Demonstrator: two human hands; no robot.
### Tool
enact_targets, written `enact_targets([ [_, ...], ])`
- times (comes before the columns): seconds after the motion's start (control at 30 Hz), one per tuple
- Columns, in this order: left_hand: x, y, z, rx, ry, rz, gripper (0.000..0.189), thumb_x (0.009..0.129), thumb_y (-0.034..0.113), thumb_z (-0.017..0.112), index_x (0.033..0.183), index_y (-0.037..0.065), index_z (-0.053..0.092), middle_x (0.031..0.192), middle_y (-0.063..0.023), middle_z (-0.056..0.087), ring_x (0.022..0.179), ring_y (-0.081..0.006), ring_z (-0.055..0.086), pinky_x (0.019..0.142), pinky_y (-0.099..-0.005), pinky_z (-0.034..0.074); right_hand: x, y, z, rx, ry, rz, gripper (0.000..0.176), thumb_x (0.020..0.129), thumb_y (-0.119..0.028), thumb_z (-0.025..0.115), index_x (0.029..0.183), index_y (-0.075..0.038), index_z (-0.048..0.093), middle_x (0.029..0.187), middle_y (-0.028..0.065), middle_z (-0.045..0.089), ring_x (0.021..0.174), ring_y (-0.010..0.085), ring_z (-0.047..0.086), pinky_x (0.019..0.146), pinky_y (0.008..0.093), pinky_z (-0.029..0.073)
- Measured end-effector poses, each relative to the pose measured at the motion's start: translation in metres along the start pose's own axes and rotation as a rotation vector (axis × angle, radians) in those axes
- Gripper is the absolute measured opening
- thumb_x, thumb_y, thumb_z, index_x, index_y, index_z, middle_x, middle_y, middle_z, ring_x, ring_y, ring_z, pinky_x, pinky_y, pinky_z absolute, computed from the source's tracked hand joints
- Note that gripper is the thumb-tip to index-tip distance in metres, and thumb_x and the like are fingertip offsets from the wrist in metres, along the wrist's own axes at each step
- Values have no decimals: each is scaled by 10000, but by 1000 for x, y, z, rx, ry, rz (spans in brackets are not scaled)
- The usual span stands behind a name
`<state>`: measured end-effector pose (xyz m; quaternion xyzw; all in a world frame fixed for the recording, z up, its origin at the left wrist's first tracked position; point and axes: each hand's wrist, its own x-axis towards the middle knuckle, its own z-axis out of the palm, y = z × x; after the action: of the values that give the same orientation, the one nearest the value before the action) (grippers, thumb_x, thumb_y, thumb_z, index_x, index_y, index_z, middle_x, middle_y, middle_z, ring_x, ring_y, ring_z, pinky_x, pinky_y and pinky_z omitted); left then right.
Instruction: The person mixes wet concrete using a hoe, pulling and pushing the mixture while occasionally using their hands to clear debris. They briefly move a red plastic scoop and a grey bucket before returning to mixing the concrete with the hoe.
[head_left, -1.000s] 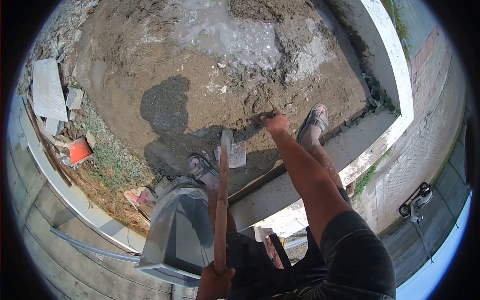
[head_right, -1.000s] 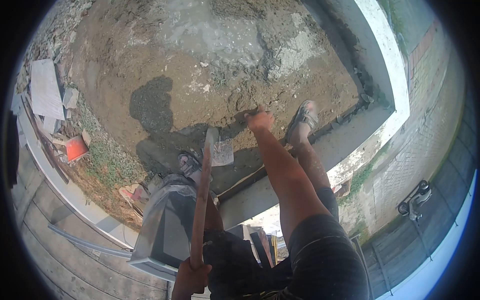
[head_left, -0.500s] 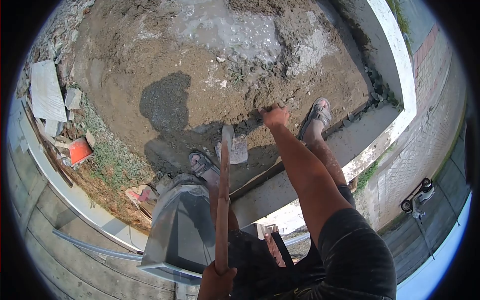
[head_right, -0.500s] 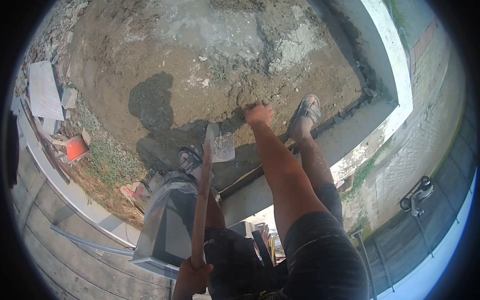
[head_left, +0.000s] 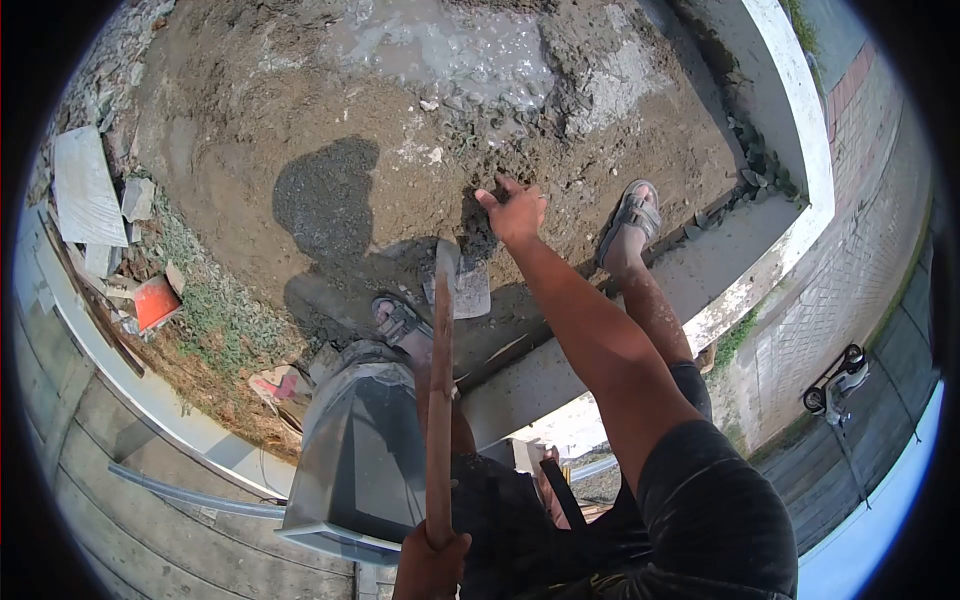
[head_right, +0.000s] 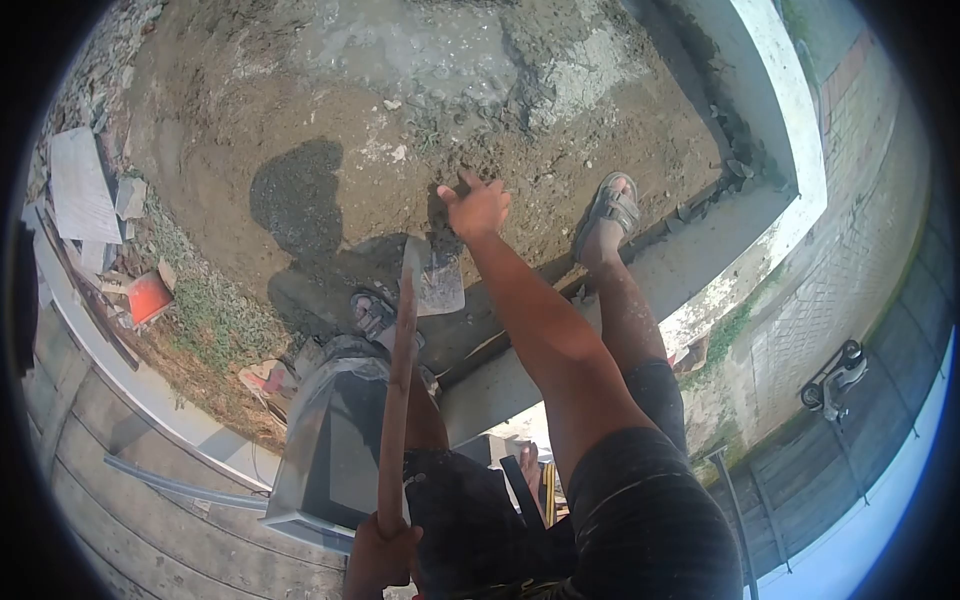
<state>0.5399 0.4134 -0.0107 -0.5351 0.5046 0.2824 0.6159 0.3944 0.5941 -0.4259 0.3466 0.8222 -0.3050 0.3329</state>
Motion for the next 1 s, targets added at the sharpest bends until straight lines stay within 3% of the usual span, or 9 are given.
enact_targets([
  [0.1, -5, 12, 3, 44, 30, -79, 187, 829, 103, 697, 906, -22, 581, 668, -72, 617, 564, -167, 626, 505, -318, 483, 0, -10, 14, -54, 102, 135, 520, 832, -419, 722, 1303, -224, 618, 1349, 118, 445, 1236, 327, 410, 1067, 435, 324],
  [0.23, 2, -3, 2, 71, 59, 54, 197, 821, 109, 706, 905, -26, 589, 666, -73, 626, 577, -177, 637, 529, -324, 495, 6, -15, 14, -49, 51, 207, 414, 838, -413, 709, 1201, -218, 669, 1290, 101, 487, 1228, 317, 407, 1051, 444, 324],
  [0.33, 2, -1, 3, 112, 64, 43, 201, 817, 109, 712, 903, -27, 591, 662, -74, 628, 586, -179, 645, 537, -326, 499, -10, -10, 14, -216, -4, -77, 424, 835, -409, 708, 1197, -194, 662, 1237, 103, 504, 1203, 315, 417, 1025, 440, 339],
  [0.43, 2, -2, 1, 83, 46, 20, 186, 822, 105, 711, 885, -19, 587, 655, -74, 626, 573, -170, 643, 519, -321, 491, -18, 8, 21, -175, 229, -93, 494, 828, -419, 710, 1243, -166, 627, 1197, 111, 509, 1183, 317, 420, 1004, 440, 350],
  [0.47, 4, -5, 0, 63, 35, 22, 179, 825, 103, 709, 880, -14, 586, 651, -74, 624, 563, -166, 639, 508, -318, 486, -13, 16, 19, -104, 235, 102, 588, 819, -462, 715, 1296, -145, 581, 1243, 137, 476, 1212, 333, 403, 1025, 445, 341],
  [0.57, 4, -5, 0, -36, 6, -19, 159, 834, 95, 699, 851, -2, 574, 629, -69, 611, 522, -153, 620, 467, -308, 468, 4, 42, 13, -18, 223, 389, 666, 802, -528, 715, 1326, -148, 558, 1295, 158, 429, 1243, 351, 385, 1055, 446, 326],
  [0.67, -1, -2, 3, -73, 33, -5, 164, 833, 130, 680, 839, -2, 582, 603, -50, 577, 505, -144, 564, 457, -320, 438, 15, 48, 5, -61, -4, 371, 735, 787, -592, 700, 1343, -137, 543, 1343, 168, 389, 1269, 364, 368, 1086, 470, 295],
  [0.77, 1, -8, 5, 38, 90, 89, 182, 833, 152, 672, 844, -6, 582, 594, -39, 559, 502, -141, 543, 458, -327, 429, 23, 43, 11, -255, -34, 258, 736, 773, -616, 695, 1344, -173, 552, 1357, 166, 388, 1278, 355, 362, 1081, 480, 284],
  [1.0, 0, -4, 3, 81, 103, 86, 197, 839, 168, 669, 846, -6, 578, 606, -37, 561, 521, -134, 554, 470, -325, 437, 17, 83, 7, -762, 111, -122, 331, 941, -378, 537, 1180, -166, 624, 1244, 79, 476, 1176, 301, 409, 951, 441, 331],
])
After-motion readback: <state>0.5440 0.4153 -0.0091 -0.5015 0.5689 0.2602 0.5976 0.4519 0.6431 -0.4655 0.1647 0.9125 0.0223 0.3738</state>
